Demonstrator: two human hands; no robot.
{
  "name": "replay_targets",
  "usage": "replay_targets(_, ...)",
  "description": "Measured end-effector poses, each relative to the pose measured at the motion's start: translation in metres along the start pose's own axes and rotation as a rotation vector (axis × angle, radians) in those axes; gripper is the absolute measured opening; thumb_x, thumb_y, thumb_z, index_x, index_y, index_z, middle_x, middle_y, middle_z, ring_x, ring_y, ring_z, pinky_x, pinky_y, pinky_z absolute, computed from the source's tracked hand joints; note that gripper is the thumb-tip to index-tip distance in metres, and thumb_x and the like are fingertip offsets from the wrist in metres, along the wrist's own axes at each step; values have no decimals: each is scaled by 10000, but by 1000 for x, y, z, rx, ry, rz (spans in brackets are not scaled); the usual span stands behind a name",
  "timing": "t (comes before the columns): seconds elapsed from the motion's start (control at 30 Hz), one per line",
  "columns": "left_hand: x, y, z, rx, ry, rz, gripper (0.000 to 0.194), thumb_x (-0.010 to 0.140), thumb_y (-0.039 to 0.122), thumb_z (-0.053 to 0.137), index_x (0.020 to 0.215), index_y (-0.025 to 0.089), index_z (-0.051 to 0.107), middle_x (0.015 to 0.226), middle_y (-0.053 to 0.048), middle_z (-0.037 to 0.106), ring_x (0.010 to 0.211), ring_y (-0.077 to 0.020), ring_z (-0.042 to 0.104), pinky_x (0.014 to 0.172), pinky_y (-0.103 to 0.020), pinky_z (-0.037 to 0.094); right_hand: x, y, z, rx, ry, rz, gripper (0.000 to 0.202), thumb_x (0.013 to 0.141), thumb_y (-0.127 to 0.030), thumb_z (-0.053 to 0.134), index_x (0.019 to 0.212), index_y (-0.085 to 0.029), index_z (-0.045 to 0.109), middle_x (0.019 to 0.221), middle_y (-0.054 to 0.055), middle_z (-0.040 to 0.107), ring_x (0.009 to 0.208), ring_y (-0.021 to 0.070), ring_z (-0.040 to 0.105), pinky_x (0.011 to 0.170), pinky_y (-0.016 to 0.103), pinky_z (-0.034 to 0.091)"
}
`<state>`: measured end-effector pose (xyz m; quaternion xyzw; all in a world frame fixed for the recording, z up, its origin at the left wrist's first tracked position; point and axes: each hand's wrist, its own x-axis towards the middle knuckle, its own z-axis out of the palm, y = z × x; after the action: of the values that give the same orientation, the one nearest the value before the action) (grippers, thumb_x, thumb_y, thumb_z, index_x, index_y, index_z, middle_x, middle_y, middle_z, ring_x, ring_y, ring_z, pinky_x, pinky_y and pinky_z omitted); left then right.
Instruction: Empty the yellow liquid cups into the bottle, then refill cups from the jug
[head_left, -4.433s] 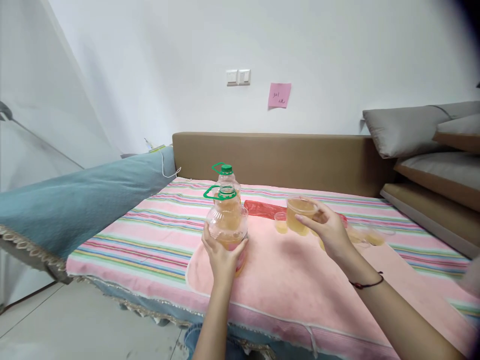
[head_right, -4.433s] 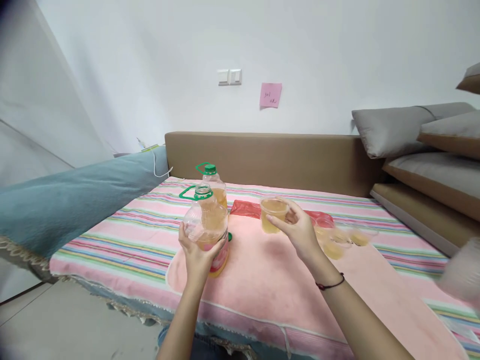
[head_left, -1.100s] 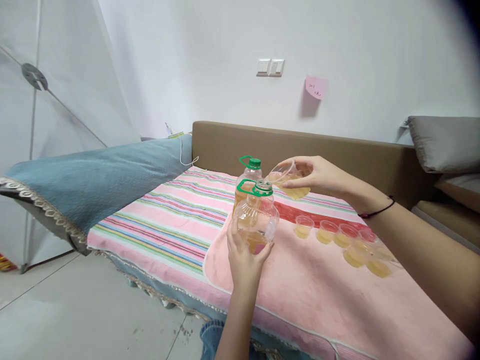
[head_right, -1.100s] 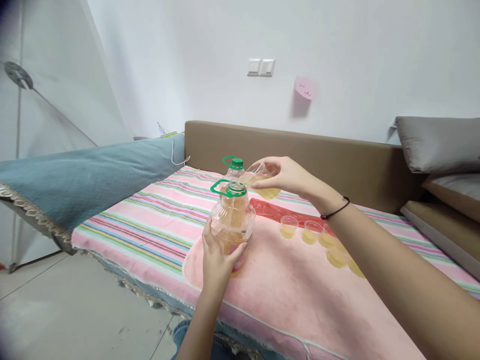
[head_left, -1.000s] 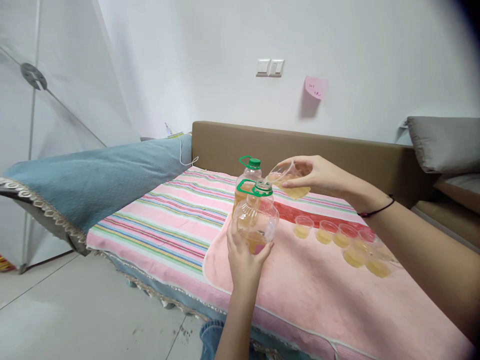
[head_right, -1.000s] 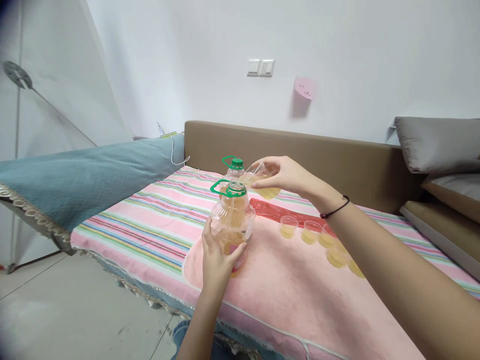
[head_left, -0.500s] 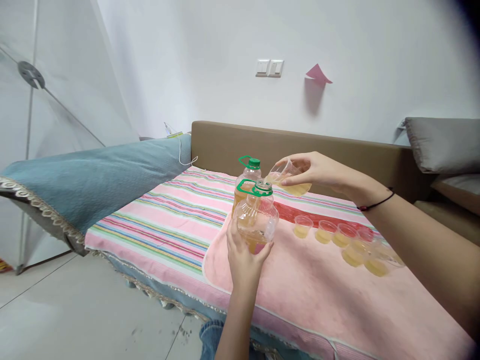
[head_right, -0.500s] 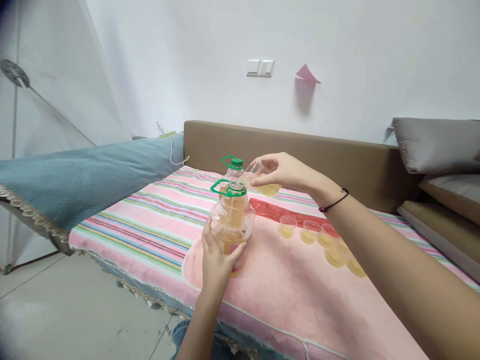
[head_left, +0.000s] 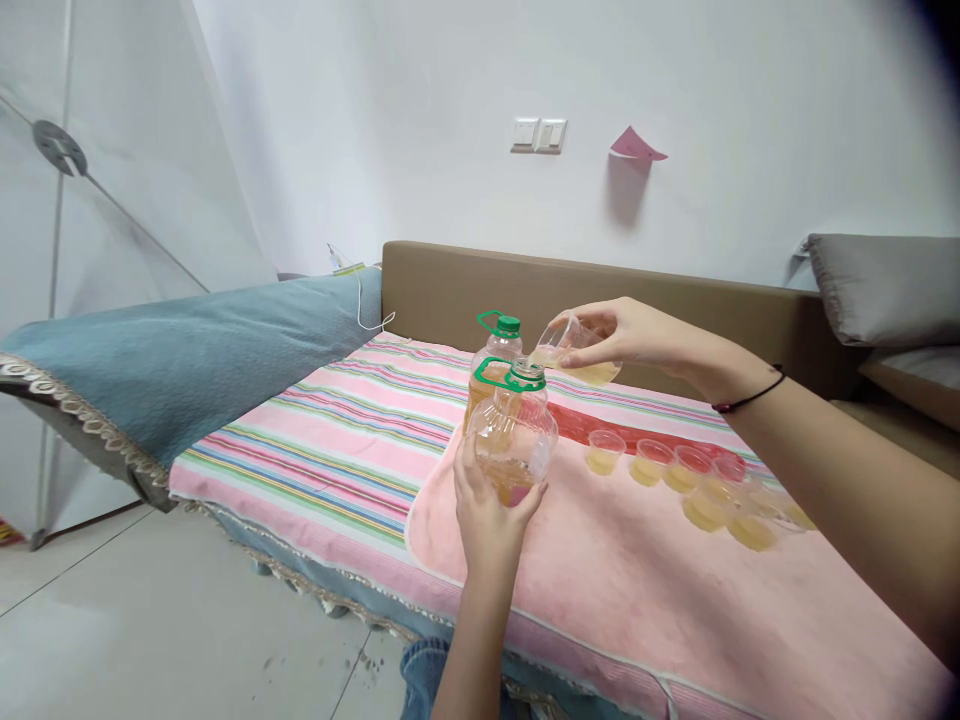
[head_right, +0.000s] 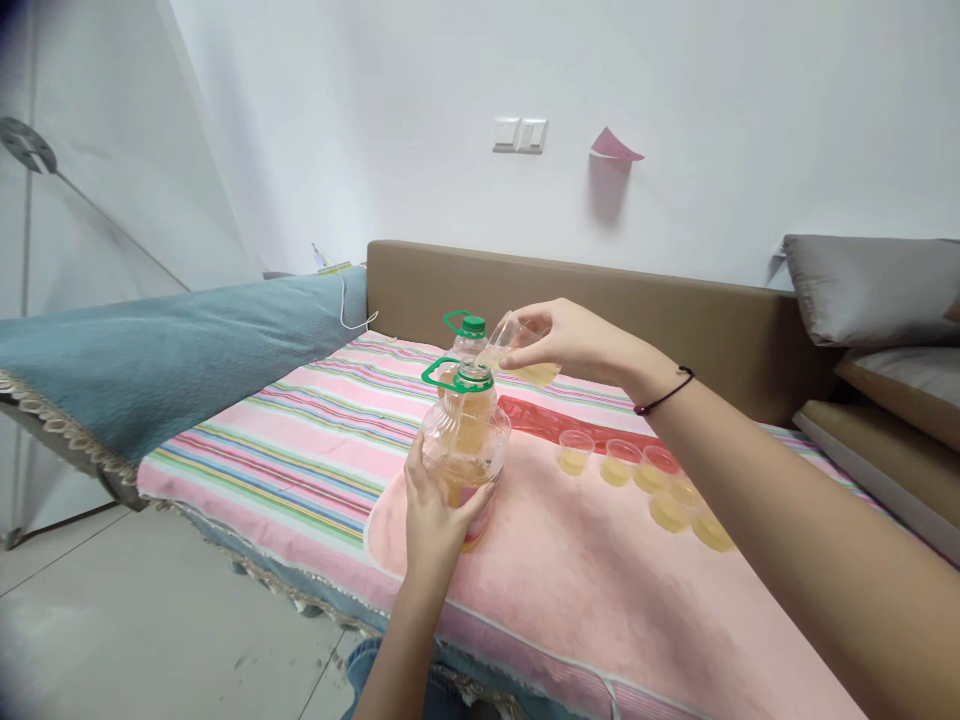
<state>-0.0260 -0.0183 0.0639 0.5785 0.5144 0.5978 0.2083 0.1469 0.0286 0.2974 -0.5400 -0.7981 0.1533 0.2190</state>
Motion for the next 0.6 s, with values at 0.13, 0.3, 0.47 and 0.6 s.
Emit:
replay_targets(0.13, 1, 1, -1, -2, 1, -7, 990, 665, 338, 815, 1457, 289, 223, 1490, -131, 390, 1392, -313, 404, 1122, -500, 379, 2, 1, -1, 17, -19, -4, 442, 660, -525, 750, 1044, -307, 732, 860, 9, 719, 832, 239, 644, 692, 346, 479)
replay_targets(0.3, 2, 0, 0, 8, 7, 14, 985, 668, 331, 810, 1458, 284, 223, 1474, -129, 412, 1379, -305, 421, 1113, -487, 393, 6, 3, -2, 8, -34, -36, 402, 671, -499, 747, 1035, -329, 730, 820, -13, 694, 797, 214, 625, 663, 324, 467)
replay_targets(0.47, 0, -1, 0, 21, 11, 15, 1004, 660, 341, 815, 1465, 279, 218, 1485, -137, 394, 1385, -309, 414, 1115, -495, 391, 10, 4, -4, -26, -57, -21, 405, 681, -526, 737, 1037, -333, 729, 792, -18, 681, 754, 206, 611, 607, 314, 445)
replay_targets(0.6, 0, -1, -1, 11, 2, 11, 1018, 651, 325, 823, 1466, 283, 213, 1482, -133, 392, 1393, -309, 399, 1125, -504, 374, 15, 4, -7, -44, -85, -23, 387, 665, -518, 756, 1013, -350, 736, 818, -16, 692, 797, 232, 629, 629, 333, 472)
